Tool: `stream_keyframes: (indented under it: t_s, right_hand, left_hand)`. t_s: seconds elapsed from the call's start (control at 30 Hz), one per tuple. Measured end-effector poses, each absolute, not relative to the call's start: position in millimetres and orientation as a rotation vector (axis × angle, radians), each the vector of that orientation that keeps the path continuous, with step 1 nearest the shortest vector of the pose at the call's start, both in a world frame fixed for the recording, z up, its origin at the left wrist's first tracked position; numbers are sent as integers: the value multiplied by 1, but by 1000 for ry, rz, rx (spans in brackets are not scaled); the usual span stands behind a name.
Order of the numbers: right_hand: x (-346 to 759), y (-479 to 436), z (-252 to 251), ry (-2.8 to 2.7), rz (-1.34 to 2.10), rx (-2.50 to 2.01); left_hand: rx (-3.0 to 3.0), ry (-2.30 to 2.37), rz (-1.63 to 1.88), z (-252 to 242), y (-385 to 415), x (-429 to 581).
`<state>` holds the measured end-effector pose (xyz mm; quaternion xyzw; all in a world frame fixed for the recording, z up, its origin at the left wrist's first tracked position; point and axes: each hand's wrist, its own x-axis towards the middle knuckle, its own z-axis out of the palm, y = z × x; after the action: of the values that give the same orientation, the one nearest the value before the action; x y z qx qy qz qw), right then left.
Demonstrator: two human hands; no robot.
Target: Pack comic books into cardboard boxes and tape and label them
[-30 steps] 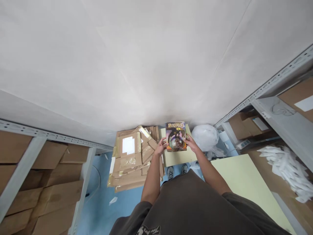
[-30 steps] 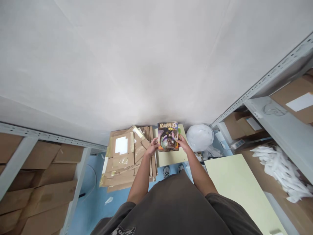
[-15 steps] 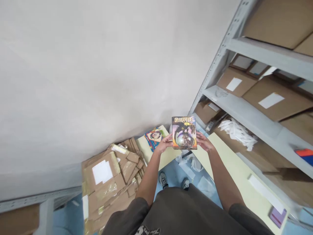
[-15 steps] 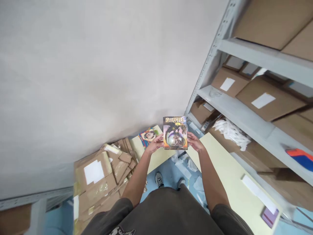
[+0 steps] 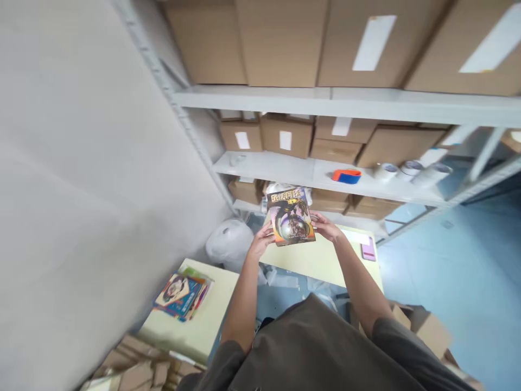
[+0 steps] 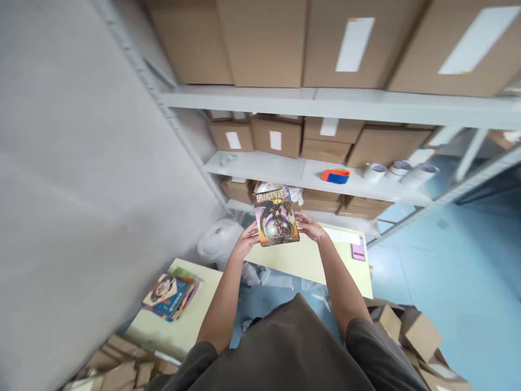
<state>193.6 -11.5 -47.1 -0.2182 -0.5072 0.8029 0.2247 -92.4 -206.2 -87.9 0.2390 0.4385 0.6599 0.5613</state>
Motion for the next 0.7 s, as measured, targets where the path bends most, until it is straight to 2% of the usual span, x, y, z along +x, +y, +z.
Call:
stream_keyframes:
  t_s: [0.3, 0.7]
  right_hand:
    - [330, 12, -49, -1129, 2066, -632]
    - [330, 0, -46, -1073, 1769, -738]
  left_hand:
    - [758, 921, 1278, -59, -82, -4]
    - [913, 864, 1121, -34, -45, -7]
